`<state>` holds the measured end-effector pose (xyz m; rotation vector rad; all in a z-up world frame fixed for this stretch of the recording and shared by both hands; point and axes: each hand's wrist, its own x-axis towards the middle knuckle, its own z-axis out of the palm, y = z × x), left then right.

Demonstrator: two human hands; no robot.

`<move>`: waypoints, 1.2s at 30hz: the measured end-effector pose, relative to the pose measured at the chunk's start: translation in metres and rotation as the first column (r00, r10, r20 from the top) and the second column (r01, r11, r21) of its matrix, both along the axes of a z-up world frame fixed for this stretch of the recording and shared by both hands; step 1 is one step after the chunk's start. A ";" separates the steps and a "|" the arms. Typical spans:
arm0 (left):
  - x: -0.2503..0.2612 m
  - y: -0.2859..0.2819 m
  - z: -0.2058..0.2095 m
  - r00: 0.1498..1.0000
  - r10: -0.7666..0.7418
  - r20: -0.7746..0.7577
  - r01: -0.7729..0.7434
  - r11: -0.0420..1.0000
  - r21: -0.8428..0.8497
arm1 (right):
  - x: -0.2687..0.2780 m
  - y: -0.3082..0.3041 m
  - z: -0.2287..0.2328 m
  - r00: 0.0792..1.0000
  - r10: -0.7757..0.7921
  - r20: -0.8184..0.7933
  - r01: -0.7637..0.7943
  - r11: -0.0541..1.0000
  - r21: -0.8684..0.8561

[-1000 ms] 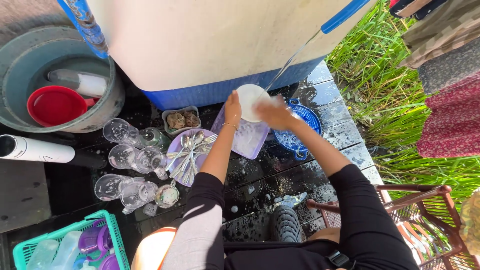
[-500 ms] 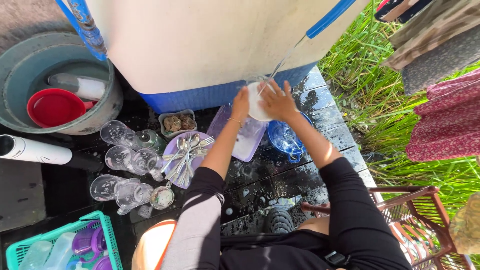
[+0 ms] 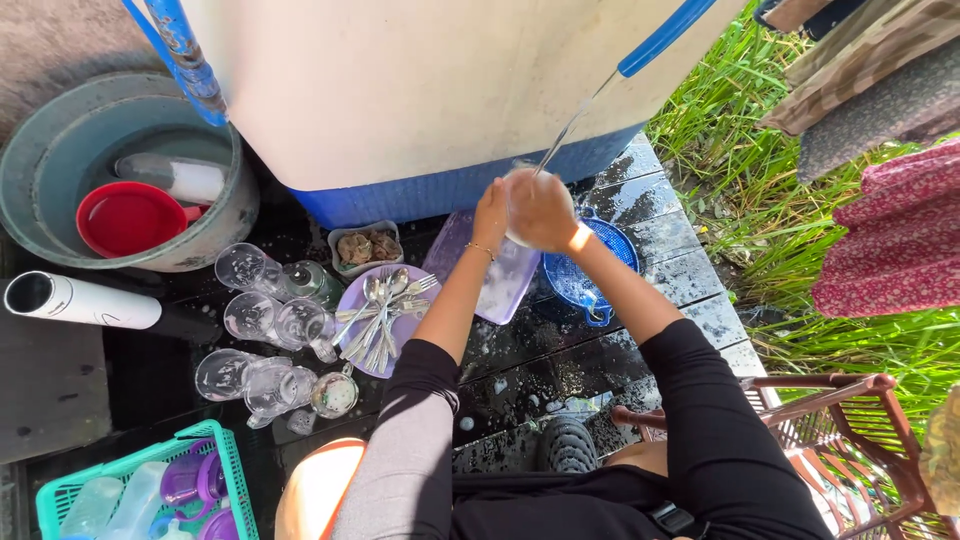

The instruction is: The person washes a glass, a bowl, a container, and a strainer by hand before rinsing them and some forks under a stream of water.

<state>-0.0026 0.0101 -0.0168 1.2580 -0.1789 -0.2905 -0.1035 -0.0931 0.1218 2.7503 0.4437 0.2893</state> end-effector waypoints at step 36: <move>0.036 0.037 0.008 0.683 -0.305 -0.663 0.283 0.948 -0.145 | 0.034 -0.038 -0.025 0.897 0.024 -0.440 0.395 0.399 0.827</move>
